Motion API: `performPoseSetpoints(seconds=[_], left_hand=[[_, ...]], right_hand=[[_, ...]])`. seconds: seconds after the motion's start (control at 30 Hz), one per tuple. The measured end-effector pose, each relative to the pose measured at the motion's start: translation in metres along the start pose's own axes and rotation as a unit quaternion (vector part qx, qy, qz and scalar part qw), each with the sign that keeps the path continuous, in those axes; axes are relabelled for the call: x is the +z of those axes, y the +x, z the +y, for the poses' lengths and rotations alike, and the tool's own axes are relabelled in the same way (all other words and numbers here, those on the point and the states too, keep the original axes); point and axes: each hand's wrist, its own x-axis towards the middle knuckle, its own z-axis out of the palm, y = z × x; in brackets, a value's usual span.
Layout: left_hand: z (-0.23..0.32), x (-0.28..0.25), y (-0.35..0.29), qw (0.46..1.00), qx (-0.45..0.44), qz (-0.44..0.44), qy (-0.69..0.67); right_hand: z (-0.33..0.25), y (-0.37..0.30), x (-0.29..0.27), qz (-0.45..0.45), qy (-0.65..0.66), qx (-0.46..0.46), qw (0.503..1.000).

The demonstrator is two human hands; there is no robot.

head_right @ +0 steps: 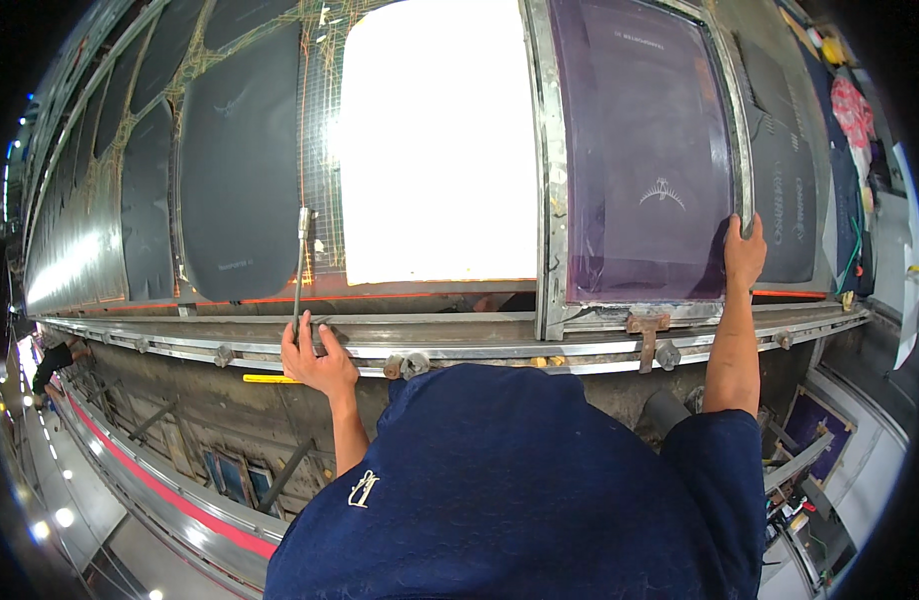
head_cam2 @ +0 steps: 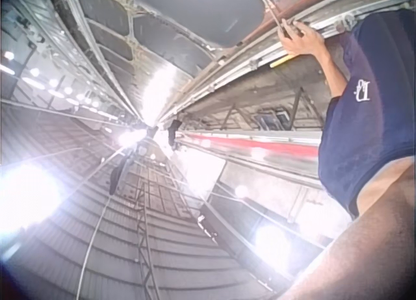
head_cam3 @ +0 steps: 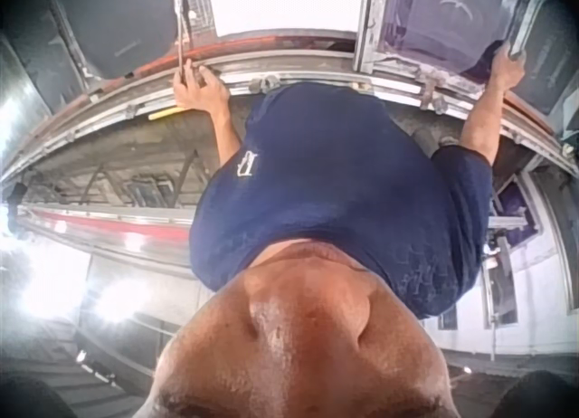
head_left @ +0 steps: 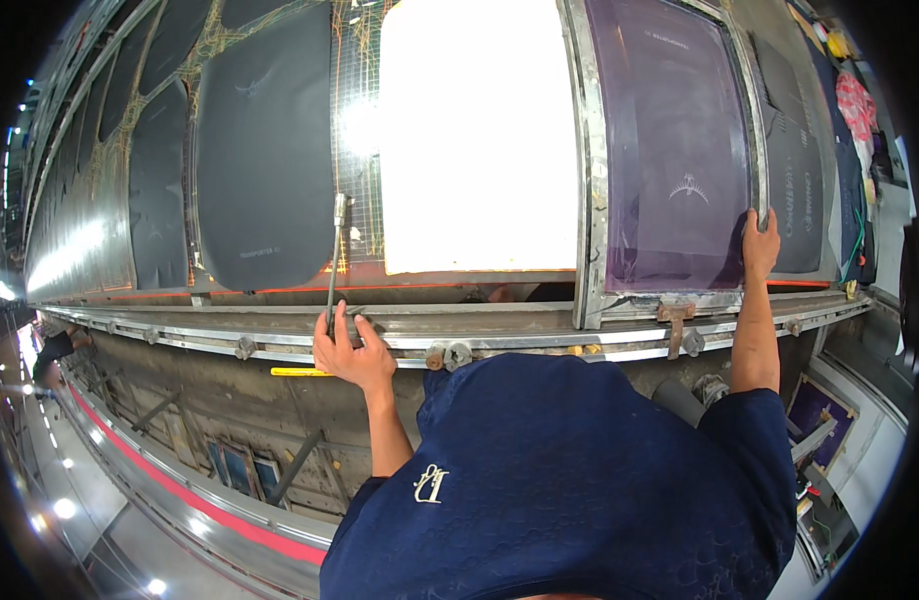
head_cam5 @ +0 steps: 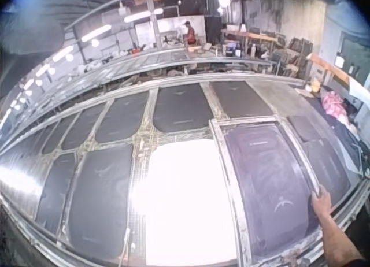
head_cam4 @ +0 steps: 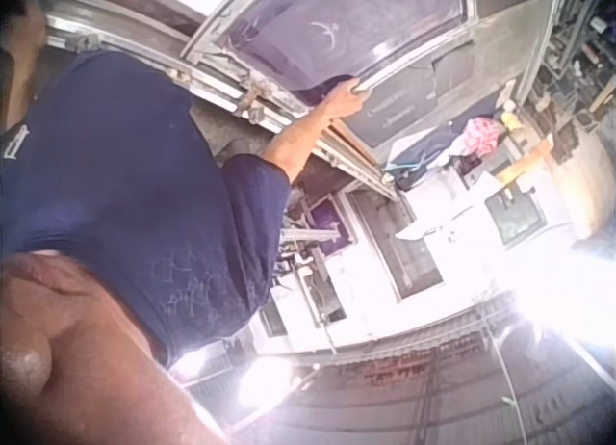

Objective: The person places a white template on a curved surface, then positions a purple panel labeled Transporter 30 over it. They use a ruler and tape measure to measure the template and panel, repeatedly lifting and repositioning the purple panel to check alignment.

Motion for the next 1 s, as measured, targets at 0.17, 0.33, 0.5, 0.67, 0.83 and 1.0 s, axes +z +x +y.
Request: performPoseSetpoints(seconds=[0.17, 0.33, 0.5, 0.67, 0.83, 1.0], left_hand=[[0.001, -0.001, 0.001, 1.000, 0.009, 0.000, -0.001], [0.000, -0.001, 0.001, 1.000, 0.007, -0.001, -0.003], [-0.001, -0.001, 0.002, 1.000, 0.014, 0.001, -0.001], [0.001, -0.002, 0.002, 1.000, 0.008, -0.001, 0.001], [0.002, -0.002, 0.000, 1.000, 0.016, 0.013, 0.002], [0.001, 0.000, -0.001, 1.000, 0.019, 0.020, -0.011]], right_hand=[[-0.007, -0.004, -0.007, -0.013, -0.004, 0.015, 1.000], [-0.007, -0.003, -0.005, -0.011, -0.003, 0.016, 1.000], [-0.004, -0.001, -0.003, -0.016, -0.007, 0.020, 1.000], [-0.001, 0.000, -0.001, -0.020, 0.002, 0.015, 1.000], [-0.003, -0.002, -0.003, 0.013, 0.045, -0.025, 0.999], [0.024, 0.022, -0.002, -0.022, 0.055, -0.086, 0.995]])
